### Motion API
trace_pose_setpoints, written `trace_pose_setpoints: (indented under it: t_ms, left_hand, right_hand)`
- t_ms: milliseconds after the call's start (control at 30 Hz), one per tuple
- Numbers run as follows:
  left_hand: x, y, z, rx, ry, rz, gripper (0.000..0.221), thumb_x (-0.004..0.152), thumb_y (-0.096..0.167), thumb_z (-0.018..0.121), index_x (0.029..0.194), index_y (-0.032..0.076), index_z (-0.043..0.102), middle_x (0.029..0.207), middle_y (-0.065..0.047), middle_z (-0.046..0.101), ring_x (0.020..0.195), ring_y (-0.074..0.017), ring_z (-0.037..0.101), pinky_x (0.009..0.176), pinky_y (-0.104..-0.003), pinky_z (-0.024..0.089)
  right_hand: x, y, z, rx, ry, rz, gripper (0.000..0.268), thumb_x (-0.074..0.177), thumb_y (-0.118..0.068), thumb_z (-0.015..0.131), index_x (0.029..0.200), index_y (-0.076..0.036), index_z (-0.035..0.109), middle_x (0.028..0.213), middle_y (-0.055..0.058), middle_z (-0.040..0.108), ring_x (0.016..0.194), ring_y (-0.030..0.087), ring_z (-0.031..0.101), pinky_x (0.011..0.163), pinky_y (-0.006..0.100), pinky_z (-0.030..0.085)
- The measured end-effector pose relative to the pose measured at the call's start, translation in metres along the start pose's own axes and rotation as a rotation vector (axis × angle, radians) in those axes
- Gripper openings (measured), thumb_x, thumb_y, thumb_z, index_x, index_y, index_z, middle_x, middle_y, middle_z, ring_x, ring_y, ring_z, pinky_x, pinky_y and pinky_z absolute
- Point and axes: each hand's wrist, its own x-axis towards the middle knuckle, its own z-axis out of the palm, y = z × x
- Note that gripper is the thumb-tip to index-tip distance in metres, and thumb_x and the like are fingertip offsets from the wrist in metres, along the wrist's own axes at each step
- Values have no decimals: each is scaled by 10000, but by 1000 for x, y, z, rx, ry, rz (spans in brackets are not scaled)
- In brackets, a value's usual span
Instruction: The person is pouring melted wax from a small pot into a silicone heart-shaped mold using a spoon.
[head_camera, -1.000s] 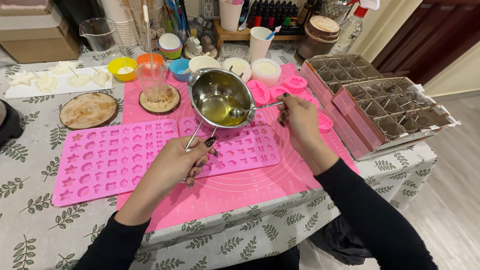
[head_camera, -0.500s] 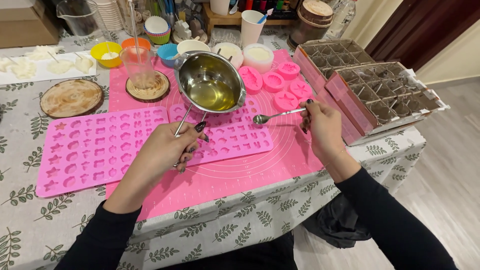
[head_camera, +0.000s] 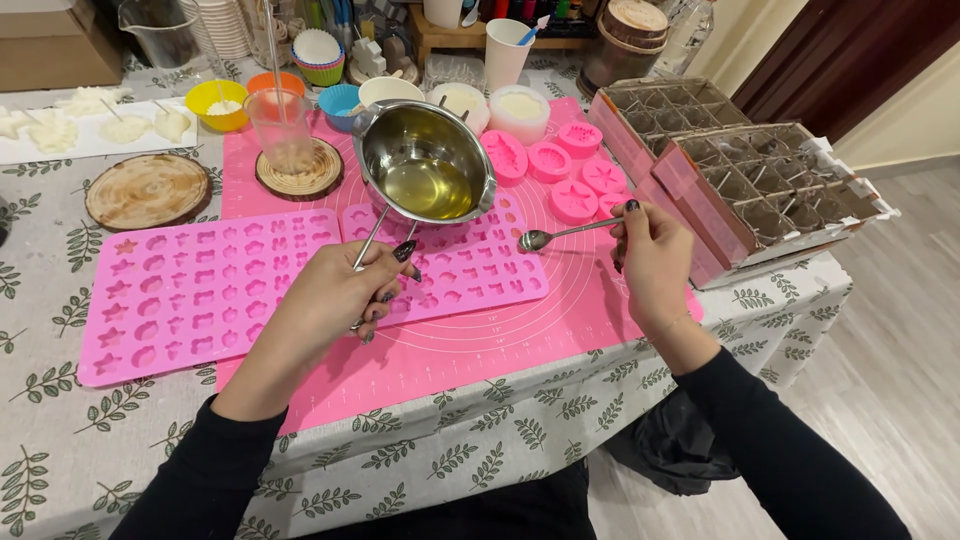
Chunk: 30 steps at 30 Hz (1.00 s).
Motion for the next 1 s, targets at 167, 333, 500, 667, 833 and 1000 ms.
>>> trace_pose_setpoints:
  t_ms: [167, 333, 500, 667, 833, 1000]
  left_hand:
    - [2, -1, 0, -1, -1, -9, 251, 964, 222, 622, 966, -15, 704, 631, 9, 457, 477, -94, 432, 361, -278, 360]
    - [1, 0, 0, 2, -2, -14, 258, 967, 224, 619, 965, -19, 706, 631, 11, 452, 479, -93, 432, 361, -276, 367]
    - [1, 0, 0, -8, 9, -17, 263, 971, 225, 615, 968, -21, 708, 633, 10, 454, 481, -93, 430, 362, -276, 357]
    - [0, 1, 1, 3, 8, -15, 262, 972, 227, 614, 971, -18, 708, 629, 12, 451, 480, -92, 428, 362, -275, 357]
    - [1, 1, 2, -1, 2, -8, 265, 975, 223, 611, 969, -22, 710, 622, 11, 449, 473, -90, 422, 360, -275, 348]
    - [5, 0, 4, 83, -16, 10, 207, 945, 161, 619, 983, -17, 718, 626, 7, 516, 463, -84, 462, 351, -278, 380]
  right_hand:
    - [-10, -10, 6, -163, 35, -185, 252, 1063, -181, 555, 1013, 16, 704, 748, -6, 615, 563, 52, 504, 485, 229, 390]
    - [-28, -20, 11, -319, 33, -382, 223, 1092, -150, 574, 1065, 30, 702, 758, 22, 645, 596, 69, 524, 517, 235, 395]
    - [-46, -31, 12, -432, -72, -858, 138, 1117, -40, 546, 1109, 38, 659, 930, 108, 665, 794, 121, 694, 675, 246, 532]
    - [-31, -18, 10, -386, 16, -622, 186, 1111, -92, 541, 1094, 29, 682, 850, 72, 659, 699, 99, 625, 597, 250, 474]
    - [20, 15, 0, 190, 24, -70, 237, 1079, -151, 545, 1012, 44, 663, 775, 25, 611, 590, 80, 526, 528, 248, 434]
    - [35, -12, 31, 274, -81, -49, 240, 1057, -160, 536, 1049, 27, 686, 755, 10, 591, 587, 78, 518, 532, 241, 433]
